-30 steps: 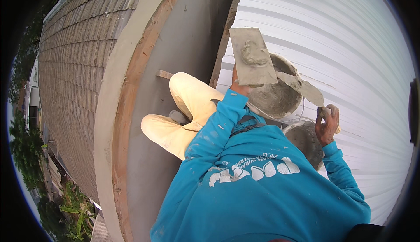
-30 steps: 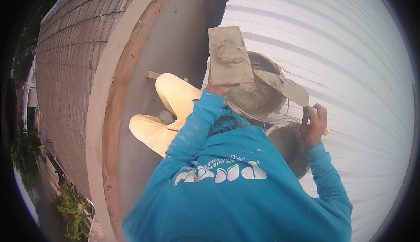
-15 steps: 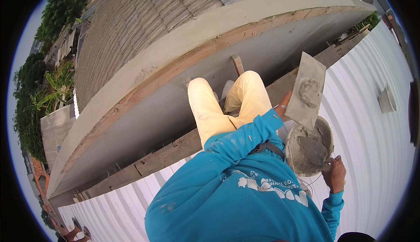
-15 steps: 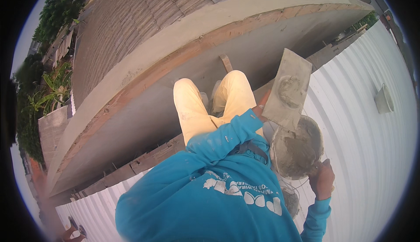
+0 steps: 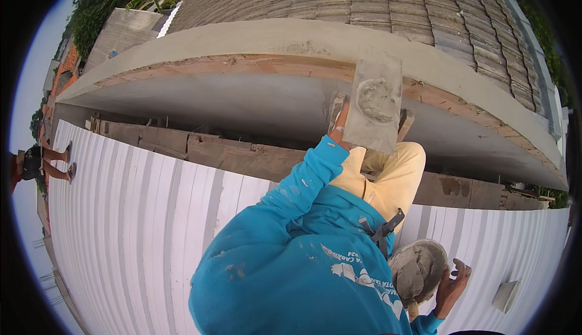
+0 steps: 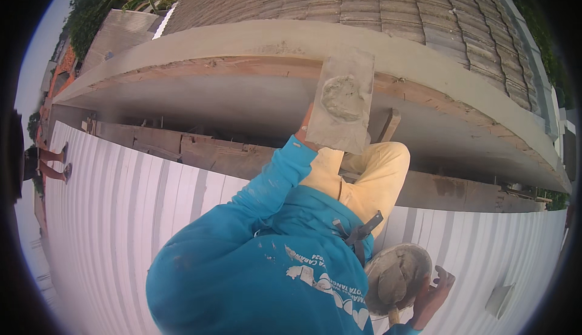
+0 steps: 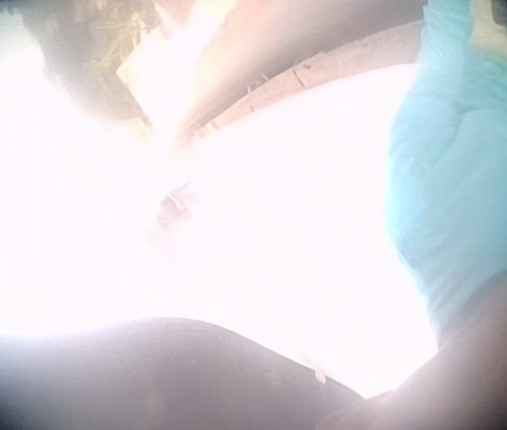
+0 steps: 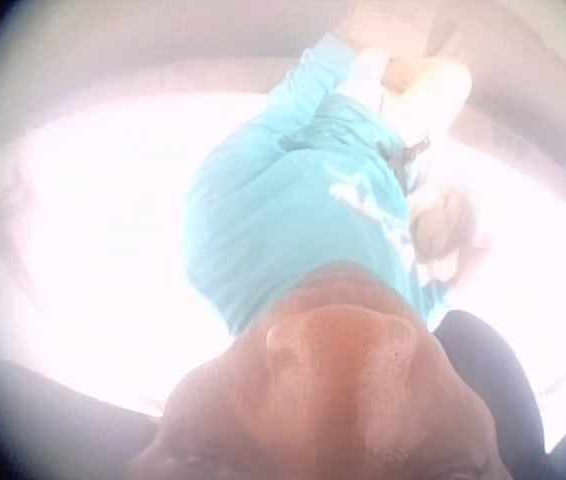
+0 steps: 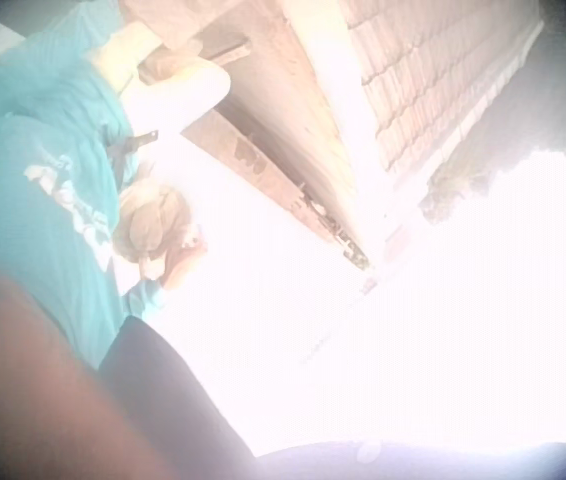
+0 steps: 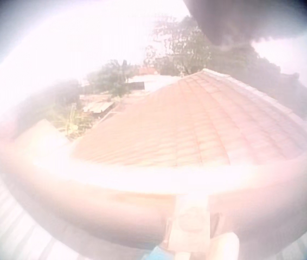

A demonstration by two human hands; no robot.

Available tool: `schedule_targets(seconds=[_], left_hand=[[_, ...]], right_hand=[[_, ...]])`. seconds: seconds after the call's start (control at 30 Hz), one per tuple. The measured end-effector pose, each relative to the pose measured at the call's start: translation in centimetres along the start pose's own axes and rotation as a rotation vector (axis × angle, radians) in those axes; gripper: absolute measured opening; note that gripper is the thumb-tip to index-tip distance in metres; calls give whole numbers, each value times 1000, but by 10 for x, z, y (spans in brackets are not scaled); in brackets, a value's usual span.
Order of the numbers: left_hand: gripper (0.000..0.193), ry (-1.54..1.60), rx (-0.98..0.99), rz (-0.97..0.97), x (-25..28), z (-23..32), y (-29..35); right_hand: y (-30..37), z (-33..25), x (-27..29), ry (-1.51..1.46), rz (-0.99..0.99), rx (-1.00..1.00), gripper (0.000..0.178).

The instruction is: The person scoops wet cement from a bucket with a trowel and applies it to the curved edge of a roof. They smooth the cement along the edge using a wooden float, repeatedly adding more material and leveling the surface.

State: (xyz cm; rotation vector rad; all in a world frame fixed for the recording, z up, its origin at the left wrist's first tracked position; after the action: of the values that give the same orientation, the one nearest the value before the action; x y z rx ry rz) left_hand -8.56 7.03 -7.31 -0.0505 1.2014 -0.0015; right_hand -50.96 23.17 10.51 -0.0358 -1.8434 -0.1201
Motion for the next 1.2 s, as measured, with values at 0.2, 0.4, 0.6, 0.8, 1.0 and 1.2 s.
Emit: schedule_targets(seconds=[0.2, 0.4, 0.6, 0.8, 1.0, 1.2], left_hand=[[42, -354, -464, 462, 15, 157, 17], [41, -689, -488, 775, 100, 311, -2], [49, -2035, -236, 1263, 86, 316, -65], [46, -2249, -145, 1124, 74, 275, -90], [41, -2269, -228, 1049, 60, 201, -128], [39, -2313, -298, 969, 34, 137, -149]], right_hand=[[-77, -39, -17, -112, -78, 206, 32], [-130, -96, -37, -118, -79, 592, 31], [-148, -109, -47, -132, -80, 697, 31], [-141, -98, -56, -199, -156, 541, 29], [-144, -105, -74, -260, -193, 570, 27], [-146, -106, -71, -304, -171, 554, 26]])
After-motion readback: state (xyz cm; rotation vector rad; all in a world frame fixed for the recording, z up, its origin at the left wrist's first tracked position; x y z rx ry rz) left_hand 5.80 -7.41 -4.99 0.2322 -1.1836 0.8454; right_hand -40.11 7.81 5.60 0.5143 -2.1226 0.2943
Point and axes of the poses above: each hand's wrist, its own y-axis away from the middle knuckle, its own x-axis out of the back of the hand, z = x × y, the point moved 1 cm from there along -y, towards the middle knuckle, and after that the axes turned 2 degrees about -y, right-handed, at the moved point
